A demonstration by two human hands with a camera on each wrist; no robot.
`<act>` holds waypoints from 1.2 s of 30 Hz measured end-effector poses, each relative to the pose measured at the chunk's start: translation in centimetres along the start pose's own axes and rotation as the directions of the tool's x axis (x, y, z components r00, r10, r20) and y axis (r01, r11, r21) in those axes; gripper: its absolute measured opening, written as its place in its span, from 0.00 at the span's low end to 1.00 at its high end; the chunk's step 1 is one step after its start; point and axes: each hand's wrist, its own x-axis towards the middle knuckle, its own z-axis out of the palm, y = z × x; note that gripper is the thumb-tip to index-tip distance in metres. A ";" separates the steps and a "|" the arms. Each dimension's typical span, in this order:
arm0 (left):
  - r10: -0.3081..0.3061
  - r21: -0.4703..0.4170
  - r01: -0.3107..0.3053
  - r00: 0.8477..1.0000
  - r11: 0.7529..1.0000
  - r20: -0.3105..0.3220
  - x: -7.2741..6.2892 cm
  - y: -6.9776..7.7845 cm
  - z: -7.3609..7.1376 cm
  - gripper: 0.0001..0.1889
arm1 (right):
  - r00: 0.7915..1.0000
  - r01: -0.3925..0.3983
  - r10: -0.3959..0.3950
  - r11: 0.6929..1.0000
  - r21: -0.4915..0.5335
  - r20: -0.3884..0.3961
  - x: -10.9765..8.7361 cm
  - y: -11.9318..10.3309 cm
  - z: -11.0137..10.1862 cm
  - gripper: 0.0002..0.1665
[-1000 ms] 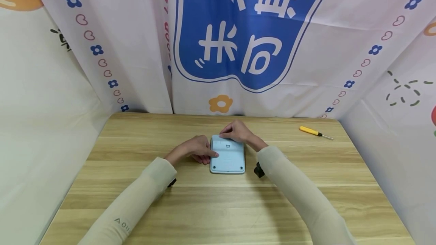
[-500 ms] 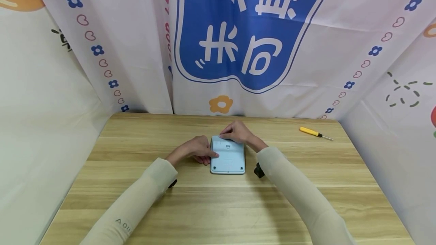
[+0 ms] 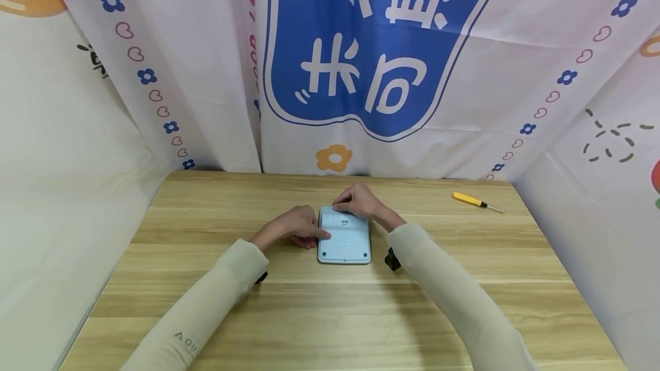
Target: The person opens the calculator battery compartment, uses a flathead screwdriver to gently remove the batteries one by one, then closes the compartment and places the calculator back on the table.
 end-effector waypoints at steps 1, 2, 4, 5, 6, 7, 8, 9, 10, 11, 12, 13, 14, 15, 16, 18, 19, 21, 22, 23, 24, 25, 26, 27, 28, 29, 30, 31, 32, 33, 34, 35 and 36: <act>0.009 0.022 -0.008 1.000 1.000 -0.010 0.0 0.0 0.0 0.20 | 1.000 0.000 0.000 1.000 -0.001 0.001 0.0 0.0 0.0 0.07; 0.020 0.045 -0.019 1.000 0.999 -0.021 0.0 0.1 0.0 0.20 | 1.000 -0.001 0.001 1.000 -0.001 0.002 -0.1 -0.1 -0.1 0.07; 0.044 0.089 -0.040 0.998 0.995 -0.041 -0.1 0.2 0.0 0.21 | 1.000 0.000 0.000 1.000 -0.001 0.005 -0.2 -0.2 -0.2 0.07; 0.052 0.110 -0.047 0.997 0.993 -0.050 -0.1 0.2 0.0 0.22 | 1.000 0.002 -0.002 1.000 -0.002 0.005 -0.3 -0.2 -0.2 0.07; 0.061 0.134 -0.053 0.996 0.990 -0.062 -0.1 0.3 0.0 0.22 | 1.000 0.005 -0.005 1.000 -0.004 0.005 -0.4 -0.2 -0.3 0.07; 0.068 0.160 -0.056 0.995 0.986 -0.072 -0.1 0.4 0.0 0.23 | 1.000 0.007 -0.007 1.000 -0.004 0.005 -0.4 -0.2 -0.3 0.08; 0.076 0.187 -0.059 0.993 0.981 -0.085 -0.1 0.4 0.0 0.24 | 1.000 0.009 -0.009 1.000 -0.006 0.005 -0.5 -0.2 -0.4 0.08; 0.082 0.212 -0.060 0.992 0.975 -0.095 -0.1 0.5 0.1 0.24 | 1.000 0.013 -0.013 1.000 -0.010 0.004 -0.6 -0.1 -0.4 0.08; 0.089 0.237 -0.061 0.990 0.970 -0.109 -0.2 0.6 0.1 0.25 | 1.000 0.015 -0.015 1.000 -0.013 0.004 -0.6 -0.1 -0.5 0.08; 0.090 0.256 -0.058 0.989 0.965 -0.118 -0.2 0.7 0.1 0.26 | 1.000 0.016 -0.016 1.000 -0.014 0.005 -0.7 -0.1 -0.5 0.08; 0.093 0.272 -0.055 0.987 0.961 -0.128 -0.2 0.8 0.1 0.27 | 1.000 0.015 -0.015 1.000 -0.013 0.007 -0.8 -0.1 -0.5 0.09; 0.093 0.280 -0.052 0.986 0.959 -0.135 -0.2 0.9 0.1 0.27 | 1.000 0.013 -0.013 1.000 -0.013 0.009 -0.8 -0.1 -0.6 0.09; 0.093 0.285 -0.049 0.985 0.957 -0.145 -0.2 1.1 0.1 0.27 | 1.000 0.013 -0.013 1.000 -0.012 0.011 -0.9 -0.1 -0.6 0.09; 0.091 0.286 -0.043 0.984 0.957 -0.155 -0.3 1.2 0.1 0.26 | 1.000 0.011 -0.011 1.000 -0.012 0.014 -1.0 -0.1 -0.7 0.10; 0.087 0.285 -0.037 0.982 0.958 -0.167 -0.4 1.2 0.1 0.25 | 1.000 0.012 -0.012 1.000 -0.013 0.016 -1.0 -0.1 -0.7 0.10; 0.091 0.290 -0.032 0.977 0.957 -0.191 -0.5 1.4 0.1 0.22 | 1.000 0.018 -0.017 1.000 -0.021 0.019 -1.1 -0.2 -0.8 0.11; 0.096 0.299 -0.031 0.974 0.954 -0.205 -0.6 1.4 0.1 0.23 | 1.000 0.024 -0.024 0.999 -0.027 0.021 -1.1 -0.2 -0.9 0.12; 0.116 0.321 -0.037 0.966 0.946 -0.231 -0.7 1.5 0.1 0.30 | 0.999 0.037 -0.036 0.999 -0.038 0.026 -1.2 -0.3 -1.0 0.13; 0.128 0.333 -0.043 0.963 0.942 -0.238 -0.8 1.5 0.1 0.34 | 0.999 0.044 -0.043 0.998 -0.042 0.029 -1.2 -0.4 -1.1 0.14; 0.143 0.344 -0.052 0.959 0.938 -0.244 -0.8 1.5 0.1 0.38 | 0.998 0.050 -0.048 0.998 -0.046 0.033 -1.3 -0.4 -1.2 0.14; 0.156 0.353 -0.060 0.956 0.934 -0.248 -0.8 1.5 0.1 0.41 | 0.998 0.058 -0.056 0.997 -0.052 0.038 -1.3 -0.4 -1.2 0.15; 0.164 0.355 -0.068 0.955 0.932 -0.247 -0.8 1.5 0.1 0.44 | 0.997 0.066 -0.063 0.996 -0.059 0.042 -1.4 -0.4 -1.3 0.15; 0.174 0.355 -0.079 0.954 0.932 -0.244 -0.8 1.5 0.1 0.46 | 0.997 0.073 -0.070 0.995 -0.066 0.046 -1.4 -0.4 -1.4 0.16; 0.184 0.353 -0.091 0.954 0.931 -0.238 -0.7 1.5 0.2 0.48 | 0.996 0.081 -0.077 0.994 -0.073 0.048 -1.5 -0.4 -1.5 0.16; 0.192 0.355 -0.101 0.954 0.929 -0.231 -0.6 1.4 0.2 0.49 | 0.995 0.090 -0.086 0.993 -0.079 0.050 -1.6 -0.5 -1.6 0.16; 0.200 0.357 -0.111 0.954 0.927 -0.223 -0.6 1.4 0.3 0.50 | 0.994 0.100 -0.095 0.991 -0.086 0.053 -1.7 -0.5 -1.7 0.17; 0.209 0.360 -0.123 0.955 0.925 -0.211 -0.5 1.4 0.3 0.51 | 0.993 0.111 -0.107 0.989 -0.093 0.056 -1.8 -0.5 -1.8 0.17; 0.218 0.362 -0.135 0.956 0.922 -0.199 -0.5 1.3 0.3 0.52 | 0.991 0.123 -0.117 0.987 -0.100 0.060 -1.9 -0.6 -1.9 0.17; 0.225 0.366 -0.146 0.957 0.919 -0.184 -0.4 1.3 0.4 0.53 | 0.990 0.135 -0.128 0.985 -0.108 0.065 -2.0 -0.7 -2.0 0.18; 0.232 0.368 -0.158 0.958 0.917 -0.169 -0.4 1.3 0.4 0.53 | 0.988 0.147 -0.139 0.982 -0.117 0.072 -2.1 -0.8 -2.1 0.18; 0.237 0.371 -0.166 0.959 0.914 -0.155 -0.4 1.3 0.5 0.54 | 0.986 0.159 -0.150 0.979 -0.129 0.079 -2.2 -0.9 -2.2 0.18; 0.243 0.373 -0.175 0.960 0.911 -0.143 -0.4 1.3 0.6 0.55 | 0.984 0.170 -0.159 0.975 -0.143 0.086 -2.2 -1.0 -2.2 0.19; 0.247 0.375 -0.183 0.960 0.909 -0.132 -0.4 1.4 0.6 0.55 | 0.981 0.182 -0.168 0.970 -0.160 0.093 -2.3 -1.0 -2.2 0.19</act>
